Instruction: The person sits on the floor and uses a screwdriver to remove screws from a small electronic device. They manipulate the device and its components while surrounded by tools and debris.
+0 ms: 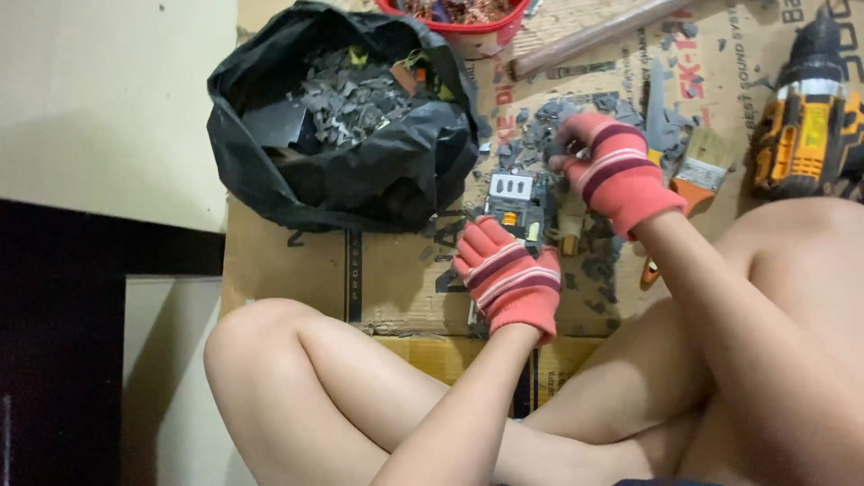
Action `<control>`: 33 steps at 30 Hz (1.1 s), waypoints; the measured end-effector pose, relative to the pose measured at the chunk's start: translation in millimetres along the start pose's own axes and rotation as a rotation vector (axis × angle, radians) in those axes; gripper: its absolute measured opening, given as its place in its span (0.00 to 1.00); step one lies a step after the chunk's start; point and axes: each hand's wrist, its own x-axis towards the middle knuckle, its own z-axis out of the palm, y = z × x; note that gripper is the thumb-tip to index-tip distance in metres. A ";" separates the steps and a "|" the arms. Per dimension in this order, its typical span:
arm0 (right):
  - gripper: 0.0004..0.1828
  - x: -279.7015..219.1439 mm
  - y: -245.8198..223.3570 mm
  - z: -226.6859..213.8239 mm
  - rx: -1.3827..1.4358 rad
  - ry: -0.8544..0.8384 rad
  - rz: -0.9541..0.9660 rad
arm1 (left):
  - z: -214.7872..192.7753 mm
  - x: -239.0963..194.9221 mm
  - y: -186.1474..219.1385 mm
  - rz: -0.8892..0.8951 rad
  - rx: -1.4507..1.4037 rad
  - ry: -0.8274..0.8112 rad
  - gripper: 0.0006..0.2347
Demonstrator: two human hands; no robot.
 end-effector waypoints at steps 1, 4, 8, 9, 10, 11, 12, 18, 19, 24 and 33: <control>0.12 -16.1 -6.3 -8.1 0.013 0.008 0.009 | -2.8 -0.6 -0.7 0.014 0.011 0.003 0.40; 0.14 -60.3 -20.7 -32.5 0.735 0.065 0.161 | -9.3 0.7 -0.5 0.020 -0.024 0.001 0.40; 0.12 -113.5 -47.4 -58.9 0.918 0.107 0.277 | -30.7 8.1 -1.2 -0.074 -0.170 -0.130 0.37; 0.12 -126.0 -57.4 -66.9 0.968 0.110 0.319 | -39.9 10.6 0.1 -0.135 -0.232 -0.222 0.36; 0.12 -132.2 -57.5 -68.1 0.976 0.118 0.316 | -55.0 9.3 4.8 -0.127 -0.228 -0.214 0.36; 0.10 -138.6 -57.9 -69.2 1.032 0.089 0.343 | -70.2 7.6 9.3 -0.091 -0.398 -0.240 0.26; 0.08 -144.9 -58.1 -68.9 1.086 0.058 0.368 | -83.9 5.5 13.3 -0.055 -0.570 -0.266 0.16; 0.14 -158.5 -38.4 -35.6 1.172 0.228 0.185 | -109.6 -19.8 40.0 -0.113 -0.998 -0.456 0.14; 0.14 -160.2 -35.7 -32.9 1.177 0.238 0.179 | -106.8 -19.5 38.3 -0.102 -0.996 -0.451 0.14; 0.13 -165.5 -26.8 -32.7 1.161 0.238 0.151 | -117.7 -22.8 32.1 0.018 -1.042 -0.463 0.10; 0.12 -209.0 -61.3 -52.9 1.682 0.338 0.151 | -123.1 -38.6 17.1 0.148 -1.111 -0.507 0.09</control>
